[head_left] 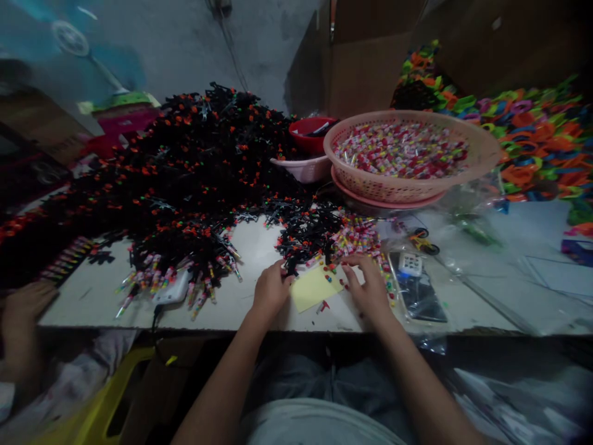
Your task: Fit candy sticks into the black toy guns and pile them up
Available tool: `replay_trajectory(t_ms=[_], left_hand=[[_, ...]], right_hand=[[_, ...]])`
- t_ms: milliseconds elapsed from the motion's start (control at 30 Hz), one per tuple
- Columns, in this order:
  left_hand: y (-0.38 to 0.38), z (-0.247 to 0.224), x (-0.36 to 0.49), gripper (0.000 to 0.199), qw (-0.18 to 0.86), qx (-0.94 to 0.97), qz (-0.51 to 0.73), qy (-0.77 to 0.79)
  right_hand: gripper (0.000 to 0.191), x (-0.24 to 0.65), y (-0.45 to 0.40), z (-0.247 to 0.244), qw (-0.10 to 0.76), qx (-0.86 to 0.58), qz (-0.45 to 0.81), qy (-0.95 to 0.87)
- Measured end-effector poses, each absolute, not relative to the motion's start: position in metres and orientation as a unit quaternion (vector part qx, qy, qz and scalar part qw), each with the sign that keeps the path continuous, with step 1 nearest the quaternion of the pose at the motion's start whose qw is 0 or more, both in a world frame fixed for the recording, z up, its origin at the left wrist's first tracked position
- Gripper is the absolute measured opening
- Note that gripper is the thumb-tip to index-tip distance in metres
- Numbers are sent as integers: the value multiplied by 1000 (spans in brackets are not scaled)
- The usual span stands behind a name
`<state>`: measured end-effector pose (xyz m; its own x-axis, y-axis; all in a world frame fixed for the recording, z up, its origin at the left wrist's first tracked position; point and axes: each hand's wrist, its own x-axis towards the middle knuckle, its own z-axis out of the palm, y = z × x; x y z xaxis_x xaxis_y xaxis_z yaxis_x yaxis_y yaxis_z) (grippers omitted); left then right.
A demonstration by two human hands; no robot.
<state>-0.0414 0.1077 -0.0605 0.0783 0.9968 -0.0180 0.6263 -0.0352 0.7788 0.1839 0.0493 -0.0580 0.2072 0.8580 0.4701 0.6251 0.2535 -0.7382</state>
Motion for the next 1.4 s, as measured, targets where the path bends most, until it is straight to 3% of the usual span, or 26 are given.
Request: replay_trajectory(t_ms=[67,167,267,400,833,1000,1267,1400], left_hand=[[112,-59,-40,47,390,632,286,606],[109,-52,-39,30,485,601,284,568],[91,-40,-32,36,578,546,314,519],[54,-23,-13,40,702,384,392,454],[17,-4,0,38,652,399,438,473],[16,-8,0,35,638,422,424,485],[11,-20,-3,34,670,356,436,484],[6,-27,-3,39,675,329,429,502]], right_hand=[[16,177,35,-56,560,-565,234,-559],[19,161,11,-56,551,-548,373,-507],[21,145,-9,-54,517,-567,393,-506],[20,132,-22,-48,541,-559,379,-501],[7,131,-31,-42,588,-543,269,-535],[1,132,-28,-36,538,-567,236,-577],[9,132,-28,-39,397,-588,176,-682],[6,124,-27,-50,382,-613,171,-670]])
